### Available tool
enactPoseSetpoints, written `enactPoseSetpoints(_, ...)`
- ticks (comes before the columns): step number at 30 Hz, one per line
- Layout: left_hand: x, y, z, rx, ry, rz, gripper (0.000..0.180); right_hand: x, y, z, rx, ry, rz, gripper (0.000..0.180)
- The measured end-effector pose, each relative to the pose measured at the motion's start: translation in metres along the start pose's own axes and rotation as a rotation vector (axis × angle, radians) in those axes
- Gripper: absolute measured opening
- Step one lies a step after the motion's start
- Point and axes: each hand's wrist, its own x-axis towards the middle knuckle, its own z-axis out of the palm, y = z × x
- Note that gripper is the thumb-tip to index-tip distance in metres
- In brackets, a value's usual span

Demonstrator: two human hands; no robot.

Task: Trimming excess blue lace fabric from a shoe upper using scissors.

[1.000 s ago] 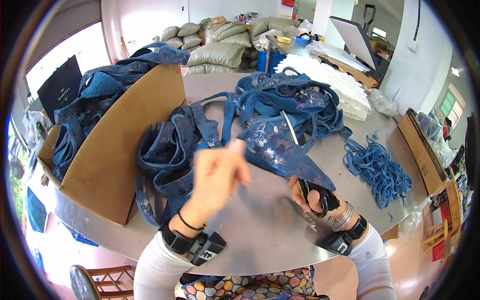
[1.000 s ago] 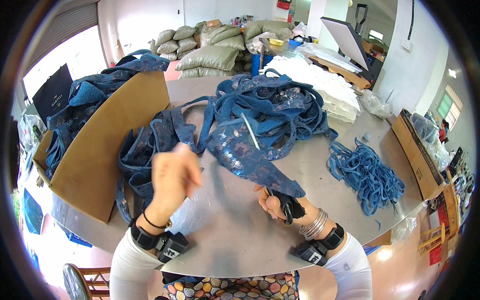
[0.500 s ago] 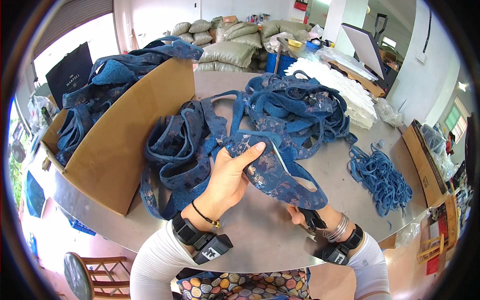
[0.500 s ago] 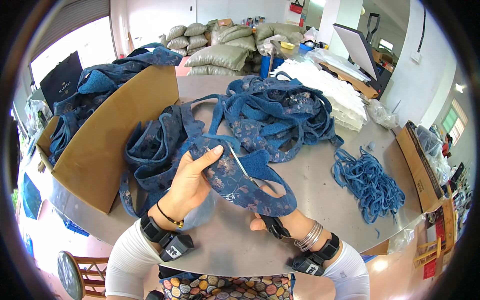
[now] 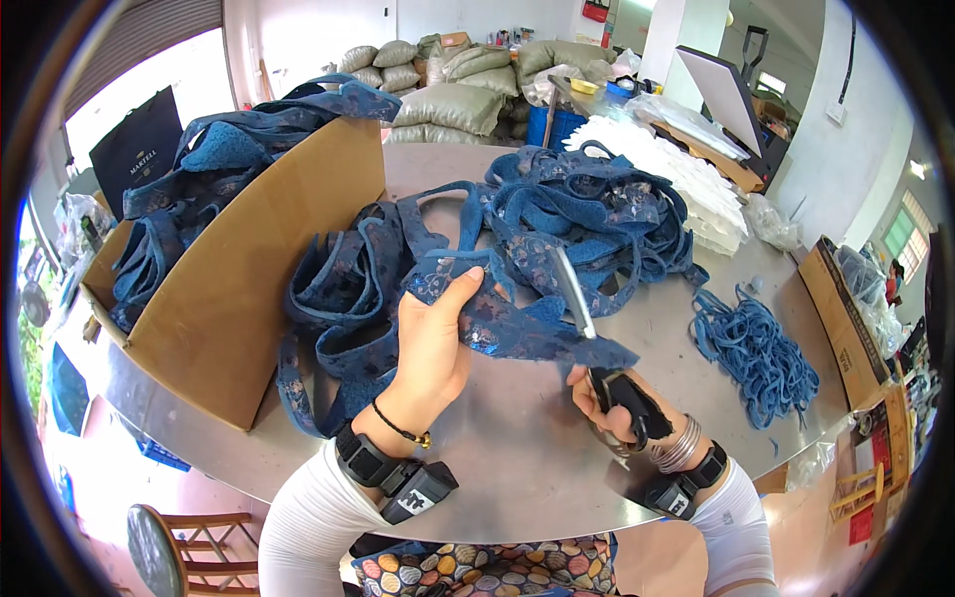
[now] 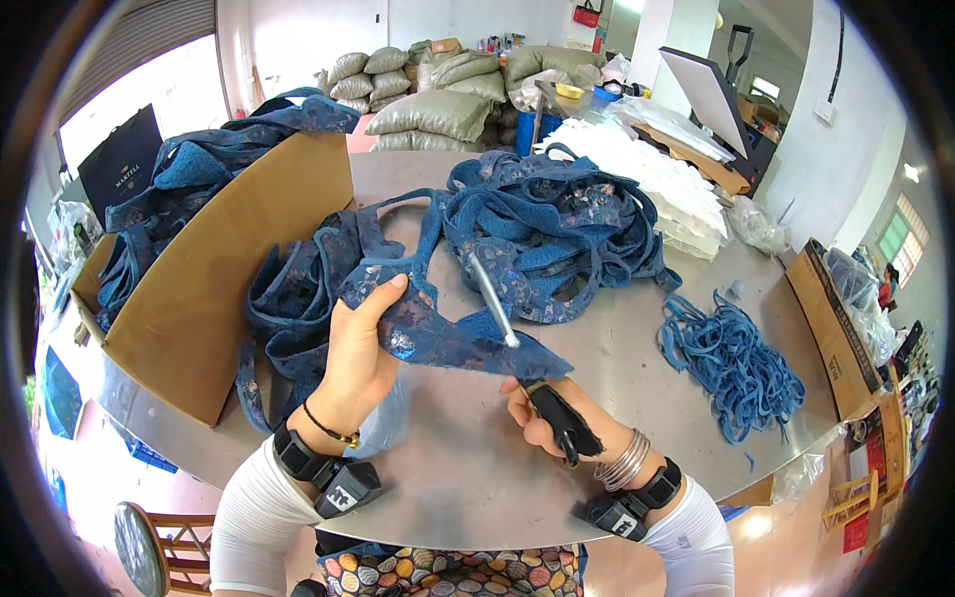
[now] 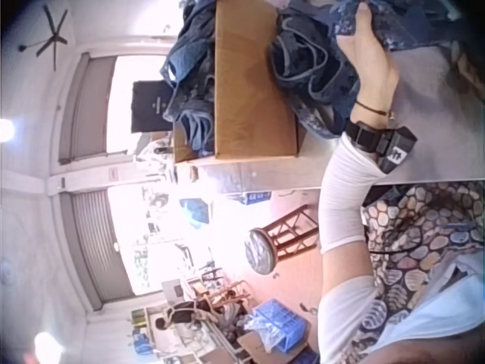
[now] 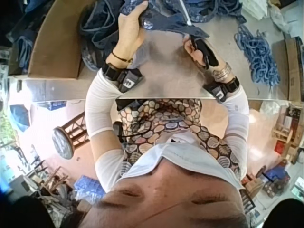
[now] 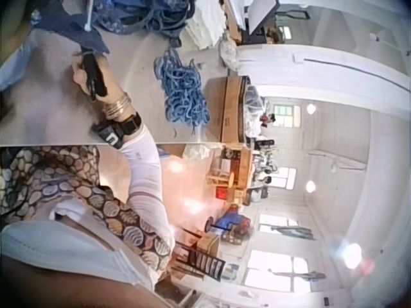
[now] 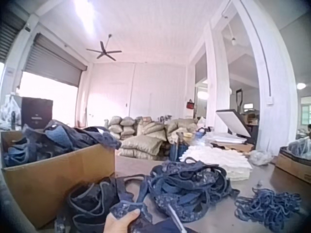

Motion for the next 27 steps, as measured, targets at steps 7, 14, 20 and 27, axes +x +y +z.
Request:
enactPoseSetpoints(7, -0.006, -0.001, 0.005, 0.225, -0.065, 0.159, 0.003, 0.003, -0.001, 0.001, -0.243, -0.111, -0.047, 0.091)
enactPoseSetpoints(14, -0.005, 0.003, 0.005, 0.108, -0.076, -0.019, 0.004, -0.003, -0.014, 0.005, -0.174, -0.063, 0.04, 0.091)
enactPoseSetpoints(20, -0.003, 0.003, 0.002, 0.069, -0.102, -0.032, 0.01, -0.004, -0.012, 0.006, -0.125, -0.053, 0.046, 0.093)
enactPoseSetpoints(27, -0.004, 0.004, 0.003, 0.072, -0.157, -0.03, 0.01, -0.005, -0.011, 0.006, -0.074, -0.062, 0.052, 0.094)
